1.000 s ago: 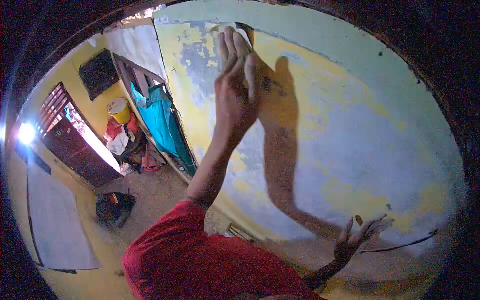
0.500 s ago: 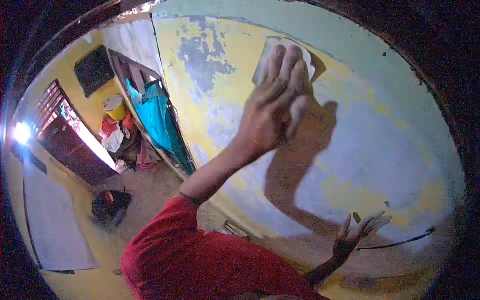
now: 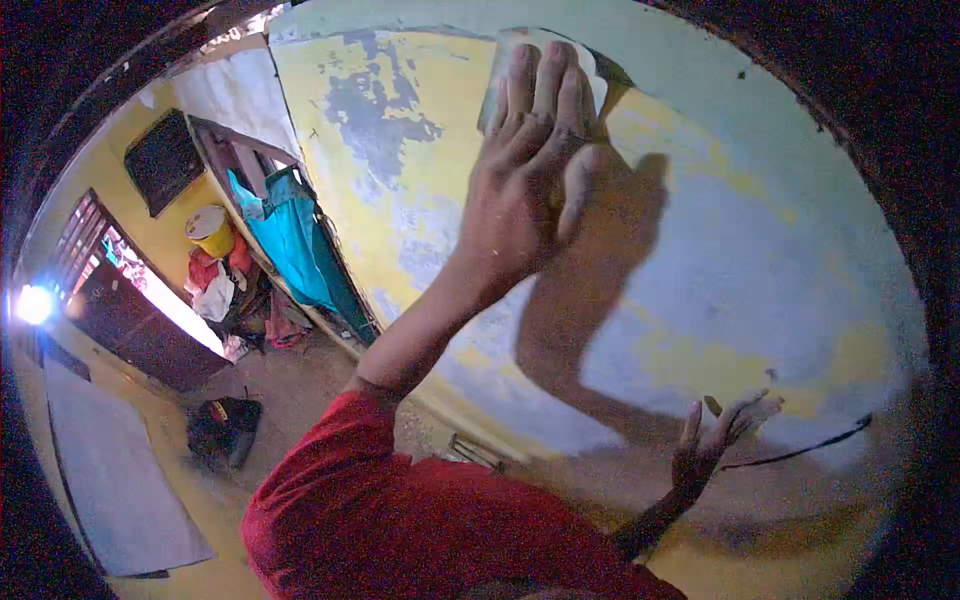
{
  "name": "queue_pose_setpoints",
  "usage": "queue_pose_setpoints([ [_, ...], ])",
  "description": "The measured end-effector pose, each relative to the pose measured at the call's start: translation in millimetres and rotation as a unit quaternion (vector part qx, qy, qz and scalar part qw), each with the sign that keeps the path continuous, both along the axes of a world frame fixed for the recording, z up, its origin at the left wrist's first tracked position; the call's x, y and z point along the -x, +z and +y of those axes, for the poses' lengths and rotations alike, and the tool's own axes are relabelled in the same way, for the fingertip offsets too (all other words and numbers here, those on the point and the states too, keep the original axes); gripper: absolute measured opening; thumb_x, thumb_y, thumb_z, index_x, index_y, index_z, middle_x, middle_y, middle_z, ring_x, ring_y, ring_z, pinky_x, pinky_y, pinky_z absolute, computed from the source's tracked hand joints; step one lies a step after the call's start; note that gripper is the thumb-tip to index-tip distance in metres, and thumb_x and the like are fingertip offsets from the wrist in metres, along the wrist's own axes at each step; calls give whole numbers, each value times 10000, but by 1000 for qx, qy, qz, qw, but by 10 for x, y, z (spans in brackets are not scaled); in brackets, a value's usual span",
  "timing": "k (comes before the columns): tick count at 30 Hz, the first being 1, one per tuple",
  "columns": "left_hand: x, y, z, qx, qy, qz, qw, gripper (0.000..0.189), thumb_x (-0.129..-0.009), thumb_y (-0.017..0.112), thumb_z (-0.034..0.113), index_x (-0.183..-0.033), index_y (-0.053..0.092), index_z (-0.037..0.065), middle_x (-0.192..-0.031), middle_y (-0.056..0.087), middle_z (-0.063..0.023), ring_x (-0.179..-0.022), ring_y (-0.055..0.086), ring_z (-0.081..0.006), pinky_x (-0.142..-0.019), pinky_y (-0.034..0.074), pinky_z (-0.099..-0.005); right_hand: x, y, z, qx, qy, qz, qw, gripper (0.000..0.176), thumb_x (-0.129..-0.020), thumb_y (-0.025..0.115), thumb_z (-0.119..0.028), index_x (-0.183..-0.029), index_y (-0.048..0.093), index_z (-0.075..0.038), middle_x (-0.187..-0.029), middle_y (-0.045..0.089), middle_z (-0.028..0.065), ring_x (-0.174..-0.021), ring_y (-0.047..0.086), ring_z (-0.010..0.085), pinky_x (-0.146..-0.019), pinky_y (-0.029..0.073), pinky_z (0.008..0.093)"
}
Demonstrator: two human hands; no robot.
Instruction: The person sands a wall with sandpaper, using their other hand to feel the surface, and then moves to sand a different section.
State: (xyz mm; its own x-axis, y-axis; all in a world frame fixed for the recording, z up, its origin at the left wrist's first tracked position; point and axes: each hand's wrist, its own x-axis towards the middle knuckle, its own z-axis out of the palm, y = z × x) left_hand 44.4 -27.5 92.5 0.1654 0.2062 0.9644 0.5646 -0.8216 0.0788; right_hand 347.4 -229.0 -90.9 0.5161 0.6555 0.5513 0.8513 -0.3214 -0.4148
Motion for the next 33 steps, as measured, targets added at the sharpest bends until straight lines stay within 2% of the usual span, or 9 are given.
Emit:
queue_pose_setpoints([
  [7, -308, -62, -244, 8, -142, 98, 985, 652, -845, 592, 176, -1441, 408, -14, -1559, 298, -195, -1448, 241, -425, -1155, 266, -504, -6, 88, -59, 5, 7, -17, 1000, 829, -959, 586, -280, -1538, 79, 29, -1609, 51, 246, -1485, 127, 348, -1195, 34, 488],
  [9, -260, 94, -168, -45, -33, 69, 996, 648, -847, 606, 176, -1437, 416, -12, -1544, 333, -187, -1438, 269, -419, -1148, 281, -501, -7, 146, -47, 17, 12, -21, 1000, 831, -958, 586, -281, -1537, 78, 31, -1608, 53, 249, -1486, 125, 349, -1195, 33, 487],
  [13, -381, -35, -241, -28, -88, 79, 993, 594, -893, 577, 181, -1431, 425, -16, -1553, 318, -188, -1443, 257, -420, -1154, 264, -510, 134, 256, 27, -29, 54, 36, 997, 854, -945, 591, -276, -1537, 57, 30, -1603, 51, 266, -1503, -8, 347, -1194, 3, 483],
  [15, -405, -66, -279, -20, -123, 106, 987, 568, -911, 560, 179, -1428, 431, -16, -1554, 316, -189, -1444, 252, -425, -1156, 258, -513, 202, 357, -6, -17, 1, -46, 999, 881, -937, 610, -266, -1542, 35, 13, -1604, 17, 267, -1501, -33, 353, -1193, 2, 480],
  [20, -70, 13, -77, -11, -20, 38, 999, 509, -936, 491, 137, -1419, 448, -19, -1549, 328, -191, -1449, 223, -444, -1165, 239, -500, 127, 295, -28, 13, -6, -20, 1000, 903, -928, 627, -271, -1550, 27, -12, -1603, -75, 258, -1492, -97, 372, -1192, 2, 478],
  [22, -90, -100, -135, 9, 4, -30, 1000, 449, -996, 402, 206, -1340, 517, -59, -1513, 346, -258, -1448, 232, -422, -1168, 229, -461, 134, 317, -34, -19, 8, -41, 999, 901, -928, 626, -284, -1552, 34, -16, -1600, -102, 256, -1489, -111, 380, -1191, -1, 476],
  [27, -181, -479, -315, 112, -35, -48, 992, 440, -949, 464, 90, -1360, 491, -65, -1532, 282, -290, -1467, 131, -445, -1175, 190, -488, 139, 363, -16, -38, 43, -48, 997, 895, -937, 609, -288, -1553, 18, -19, -1588, -124, 280, -1479, -157, 384, -1183, -23, 502],
  [31, -340, -683, -403, 87, -44, 36, 995, 654, -917, 556, 227, -1445, 339, -93, -1535, 250, -318, -1441, 141, -522, -1155, 178, -569, 144, 375, -25, -38, 51, -80, 995, 890, -936, 610, -275, -1552, 21, -18, -1586, -128, 283, -1479, -156, 386, -1185, -10, 501],
  [33, -357, -746, -493, 142, -57, 86, 984, 787, -938, 496, 483, -1450, 328, -91, -1537, 250, -311, -1438, 141, -528, -1136, 199, -592, 171, 372, -18, -38, 39, -62, 997, 873, -936, 610, -279, -1547, 50, -2, -1586, -115, 287, -1481, -135, 396, -1188, -3, 502],
])
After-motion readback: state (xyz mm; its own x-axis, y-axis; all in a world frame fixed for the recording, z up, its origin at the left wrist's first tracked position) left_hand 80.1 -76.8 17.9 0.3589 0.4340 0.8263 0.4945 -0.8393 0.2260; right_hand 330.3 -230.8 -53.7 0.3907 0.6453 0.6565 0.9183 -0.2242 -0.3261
